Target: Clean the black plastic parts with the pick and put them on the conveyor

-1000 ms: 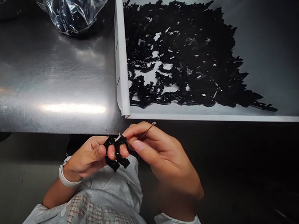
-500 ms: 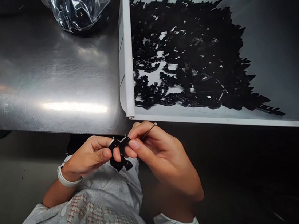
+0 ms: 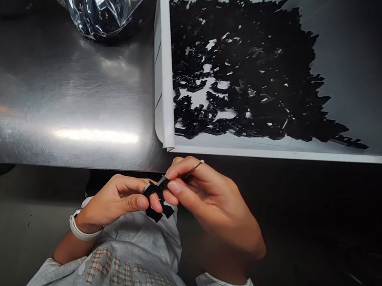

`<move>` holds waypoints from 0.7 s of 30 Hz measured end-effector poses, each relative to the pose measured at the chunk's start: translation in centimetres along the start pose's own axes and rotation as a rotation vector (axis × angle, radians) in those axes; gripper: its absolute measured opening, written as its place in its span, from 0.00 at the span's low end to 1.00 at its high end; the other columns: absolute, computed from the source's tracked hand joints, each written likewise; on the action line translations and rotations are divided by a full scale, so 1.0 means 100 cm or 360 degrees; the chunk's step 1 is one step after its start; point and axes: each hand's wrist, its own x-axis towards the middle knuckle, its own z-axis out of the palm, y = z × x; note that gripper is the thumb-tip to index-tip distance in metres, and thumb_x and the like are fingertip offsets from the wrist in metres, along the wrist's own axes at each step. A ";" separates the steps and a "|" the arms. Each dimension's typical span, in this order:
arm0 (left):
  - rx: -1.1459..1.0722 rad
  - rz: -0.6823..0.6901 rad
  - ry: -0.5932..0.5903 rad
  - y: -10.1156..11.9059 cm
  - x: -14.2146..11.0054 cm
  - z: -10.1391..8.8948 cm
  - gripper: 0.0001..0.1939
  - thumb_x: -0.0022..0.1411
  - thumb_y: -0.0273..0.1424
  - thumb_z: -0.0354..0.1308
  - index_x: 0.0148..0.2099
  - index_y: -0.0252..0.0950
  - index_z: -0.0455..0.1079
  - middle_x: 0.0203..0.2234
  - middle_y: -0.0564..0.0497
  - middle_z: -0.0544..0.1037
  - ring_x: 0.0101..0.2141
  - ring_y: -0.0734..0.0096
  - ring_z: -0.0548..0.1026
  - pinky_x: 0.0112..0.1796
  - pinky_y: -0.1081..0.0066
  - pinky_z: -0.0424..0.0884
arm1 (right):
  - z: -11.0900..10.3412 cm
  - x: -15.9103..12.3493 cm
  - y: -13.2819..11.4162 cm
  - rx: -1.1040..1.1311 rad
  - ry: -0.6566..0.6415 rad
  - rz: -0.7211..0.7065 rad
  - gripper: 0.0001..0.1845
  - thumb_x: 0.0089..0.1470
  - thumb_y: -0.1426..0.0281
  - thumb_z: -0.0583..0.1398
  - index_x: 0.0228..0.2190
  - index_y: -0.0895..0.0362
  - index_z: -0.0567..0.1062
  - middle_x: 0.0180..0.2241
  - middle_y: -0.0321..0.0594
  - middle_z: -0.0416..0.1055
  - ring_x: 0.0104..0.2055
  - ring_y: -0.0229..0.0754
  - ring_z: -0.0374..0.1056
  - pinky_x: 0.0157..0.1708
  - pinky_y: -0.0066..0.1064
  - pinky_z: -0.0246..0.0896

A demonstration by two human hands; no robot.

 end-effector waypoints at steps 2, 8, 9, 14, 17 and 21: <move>-0.0017 0.0009 0.0014 0.002 0.001 0.003 0.18 0.66 0.45 0.62 0.34 0.35 0.80 0.39 0.43 0.84 0.42 0.65 0.79 0.45 0.68 0.71 | 0.000 -0.002 0.000 -0.0089 0.0096 -0.0073 0.07 0.66 0.69 0.59 0.36 0.52 0.77 0.29 0.32 0.71 0.29 0.31 0.66 0.29 0.23 0.62; 0.0002 0.0032 0.0219 0.005 -0.002 0.007 0.17 0.64 0.45 0.64 0.34 0.36 0.82 0.37 0.44 0.83 0.39 0.68 0.78 0.42 0.70 0.72 | 0.005 -0.016 -0.005 -0.0324 0.0574 -0.0487 0.16 0.69 0.70 0.54 0.39 0.51 0.83 0.33 0.40 0.72 0.38 0.41 0.66 0.35 0.33 0.64; -0.0002 0.0046 0.0224 0.005 -0.003 0.007 0.17 0.64 0.45 0.63 0.35 0.37 0.82 0.38 0.45 0.83 0.40 0.68 0.78 0.42 0.70 0.72 | 0.005 -0.017 -0.006 -0.0406 0.0608 -0.0573 0.16 0.69 0.69 0.55 0.38 0.52 0.83 0.30 0.40 0.71 0.37 0.42 0.65 0.33 0.34 0.63; -0.0036 0.0113 0.0185 0.002 -0.004 0.007 0.14 0.65 0.43 0.63 0.37 0.40 0.83 0.38 0.47 0.83 0.44 0.67 0.78 0.45 0.70 0.71 | 0.001 -0.019 -0.012 -0.0443 0.0362 -0.0955 0.13 0.67 0.73 0.56 0.43 0.59 0.82 0.26 0.37 0.68 0.25 0.37 0.62 0.22 0.32 0.58; -0.0116 0.0140 0.0152 0.001 -0.005 0.007 0.14 0.65 0.44 0.63 0.37 0.40 0.83 0.39 0.47 0.83 0.43 0.66 0.78 0.45 0.68 0.71 | 0.001 -0.021 -0.013 -0.0452 0.0326 -0.0939 0.12 0.65 0.78 0.58 0.45 0.60 0.80 0.31 0.40 0.76 0.27 0.37 0.68 0.24 0.32 0.64; -0.0160 0.0151 0.0112 -0.002 -0.006 0.006 0.16 0.65 0.45 0.62 0.35 0.39 0.82 0.39 0.47 0.83 0.41 0.66 0.78 0.45 0.66 0.70 | 0.007 -0.021 -0.011 -0.0459 0.0464 -0.0922 0.15 0.63 0.81 0.58 0.45 0.55 0.80 0.31 0.39 0.79 0.29 0.39 0.72 0.24 0.31 0.67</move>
